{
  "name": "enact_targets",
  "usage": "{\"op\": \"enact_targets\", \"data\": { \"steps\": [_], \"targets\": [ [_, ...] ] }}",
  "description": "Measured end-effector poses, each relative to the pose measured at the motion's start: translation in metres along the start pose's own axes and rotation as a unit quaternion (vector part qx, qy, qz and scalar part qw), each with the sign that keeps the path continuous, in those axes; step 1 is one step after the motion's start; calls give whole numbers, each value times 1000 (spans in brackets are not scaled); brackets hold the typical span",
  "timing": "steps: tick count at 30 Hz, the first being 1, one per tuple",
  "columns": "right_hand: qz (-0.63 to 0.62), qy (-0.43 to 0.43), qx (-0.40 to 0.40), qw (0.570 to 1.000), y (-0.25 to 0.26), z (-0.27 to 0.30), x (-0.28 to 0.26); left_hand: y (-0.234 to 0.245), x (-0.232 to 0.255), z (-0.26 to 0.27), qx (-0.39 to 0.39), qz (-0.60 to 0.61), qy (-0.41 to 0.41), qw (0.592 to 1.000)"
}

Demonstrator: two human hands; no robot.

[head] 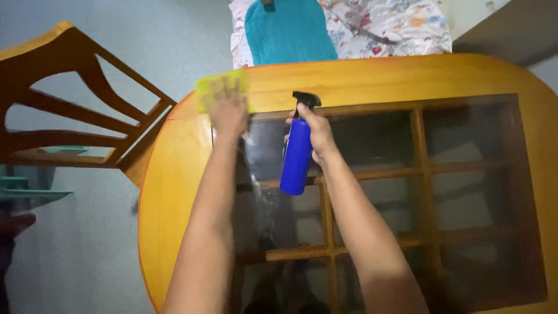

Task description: The person wipes the glass top and wooden frame of a dining table using a yellow cloth. They spray the surface with a blue spray bottle and continue wiping in circular and linear motions across the table.

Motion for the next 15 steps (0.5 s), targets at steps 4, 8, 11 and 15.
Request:
{"op": "enact_targets", "data": {
  "steps": [4,8,11,15],
  "targets": [
    [-21,-7,45,999,12,-10,-5,-2,28,0,-44,74,-114,990],
    [-46,-2,44,998,46,-4,-21,1,35,-9,25,58,-32,997],
    [-48,-3,63,997,71,-4,-25,-11,65,-6,99,9,-5,995],
    [-53,19,66,996,102,-10,-29,-7,85,-2,-36,43,-118,991]
  ]
}}
Point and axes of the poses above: each hand's wrist, its own z-axis away from the middle knuckle, its own y-axis out of the back of the hand, x = y × z, the point moved 1 cm from there along -z, towards the middle knuckle, and after that the axes turned 7 degrees about x, right-handed, at the moved point
